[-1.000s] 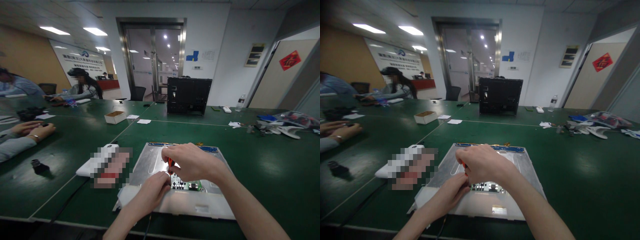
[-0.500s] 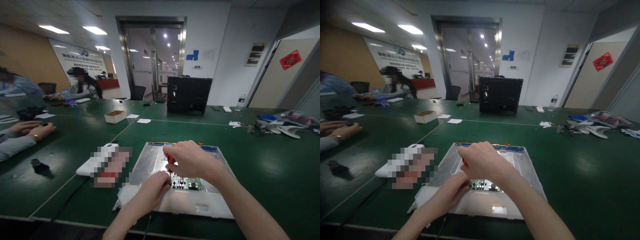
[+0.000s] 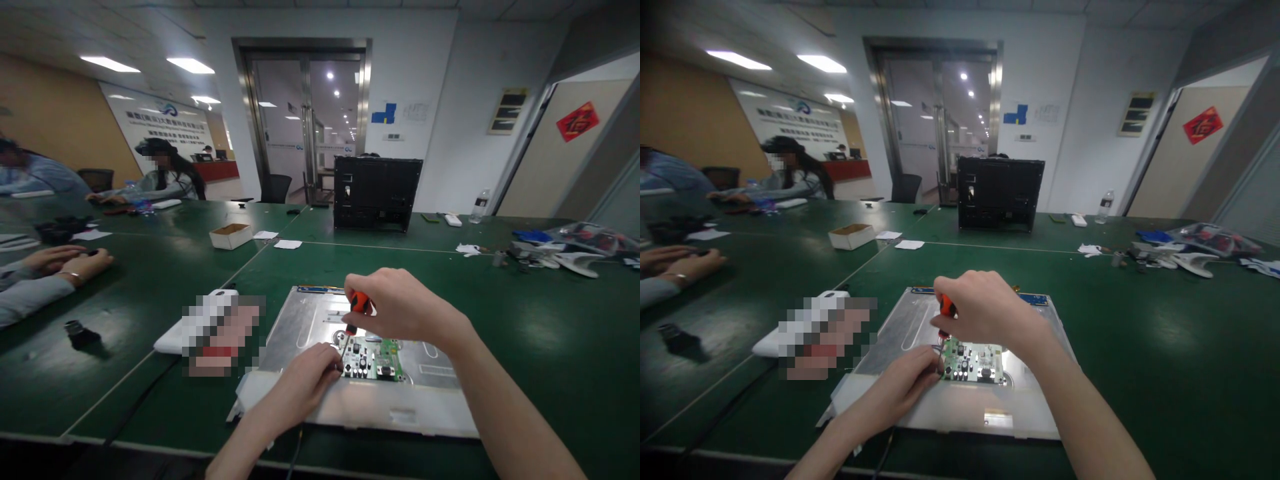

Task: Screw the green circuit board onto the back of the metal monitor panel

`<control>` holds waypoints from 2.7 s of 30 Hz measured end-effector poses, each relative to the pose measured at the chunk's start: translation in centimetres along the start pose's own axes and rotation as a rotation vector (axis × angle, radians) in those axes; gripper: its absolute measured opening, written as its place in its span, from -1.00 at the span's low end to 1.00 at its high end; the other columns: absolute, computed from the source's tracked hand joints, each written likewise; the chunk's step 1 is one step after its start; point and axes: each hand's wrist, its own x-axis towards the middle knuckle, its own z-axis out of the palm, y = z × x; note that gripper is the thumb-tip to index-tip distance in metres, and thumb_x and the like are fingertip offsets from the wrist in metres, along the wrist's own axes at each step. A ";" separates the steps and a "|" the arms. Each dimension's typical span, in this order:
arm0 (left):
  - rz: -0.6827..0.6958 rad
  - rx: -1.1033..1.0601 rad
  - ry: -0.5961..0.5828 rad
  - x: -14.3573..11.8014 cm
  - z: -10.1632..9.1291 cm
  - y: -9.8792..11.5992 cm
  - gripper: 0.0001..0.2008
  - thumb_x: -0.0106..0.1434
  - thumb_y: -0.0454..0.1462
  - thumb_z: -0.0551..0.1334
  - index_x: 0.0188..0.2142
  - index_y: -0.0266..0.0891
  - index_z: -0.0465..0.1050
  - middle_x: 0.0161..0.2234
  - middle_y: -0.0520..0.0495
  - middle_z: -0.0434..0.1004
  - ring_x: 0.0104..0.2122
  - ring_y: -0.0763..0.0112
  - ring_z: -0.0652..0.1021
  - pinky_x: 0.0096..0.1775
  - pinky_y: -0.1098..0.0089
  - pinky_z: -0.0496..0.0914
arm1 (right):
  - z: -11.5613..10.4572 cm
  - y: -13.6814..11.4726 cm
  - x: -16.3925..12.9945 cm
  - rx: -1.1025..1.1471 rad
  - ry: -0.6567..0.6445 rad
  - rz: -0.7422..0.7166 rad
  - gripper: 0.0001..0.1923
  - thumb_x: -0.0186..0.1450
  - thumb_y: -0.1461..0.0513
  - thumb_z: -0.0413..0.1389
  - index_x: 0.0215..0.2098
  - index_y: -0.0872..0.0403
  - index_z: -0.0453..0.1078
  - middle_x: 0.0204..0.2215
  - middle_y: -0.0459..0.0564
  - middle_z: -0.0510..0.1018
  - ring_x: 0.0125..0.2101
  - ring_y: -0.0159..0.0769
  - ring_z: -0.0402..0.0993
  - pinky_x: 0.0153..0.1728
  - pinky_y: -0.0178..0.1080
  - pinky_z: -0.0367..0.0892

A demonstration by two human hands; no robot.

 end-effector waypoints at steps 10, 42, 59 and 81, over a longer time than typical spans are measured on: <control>-0.026 -0.031 -0.005 -0.1 -0.1 0.1 -0.86 0.24 -0.42 0.05 -0.28 -0.22 0.34 -0.27 -0.07 0.45 -0.27 0.32 0.43 -0.22 0.36 0.30 | -0.6 3.9 -3.4 0.083 0.094 0.158 -0.82 0.23 0.10 0.16 -0.33 0.04 0.33 -0.52 -0.14 0.48 -0.53 -0.41 0.31 -0.51 -0.34 0.09; -0.117 -0.098 -0.009 0.2 -0.4 0.6 -0.91 0.18 -0.36 0.08 -0.35 -0.23 0.35 -0.31 -0.04 0.48 -0.30 0.32 0.44 -0.24 0.36 0.30 | 3.4 0.5 -1.4 0.128 0.057 0.016 -0.77 0.20 0.13 0.19 -0.24 0.05 0.31 -0.46 -0.13 0.54 -0.49 -0.38 0.37 -0.49 -0.33 0.03; -0.110 -0.101 0.030 0.1 0.5 -0.5 -0.86 0.19 -0.38 0.09 -0.28 -0.23 0.39 -0.27 -0.07 0.51 -0.27 0.28 0.47 -0.22 0.34 0.32 | 3.4 -2.1 0.9 -0.039 0.028 -0.173 -0.88 0.24 0.21 0.10 -0.27 0.07 0.30 -0.42 -0.07 0.56 -0.48 -0.37 0.40 -0.57 -0.30 -0.14; -0.110 -0.093 0.027 0.0 0.1 -0.2 -0.88 0.18 -0.42 0.11 -0.35 -0.23 0.38 -0.33 -0.01 0.49 -0.32 0.34 0.46 -0.29 0.41 0.27 | 3.1 -1.9 1.2 -0.079 -0.020 -0.107 -0.77 0.26 0.06 0.12 -0.31 0.06 0.33 -0.43 -0.07 0.57 -0.46 -0.34 0.43 -0.57 -0.29 -0.11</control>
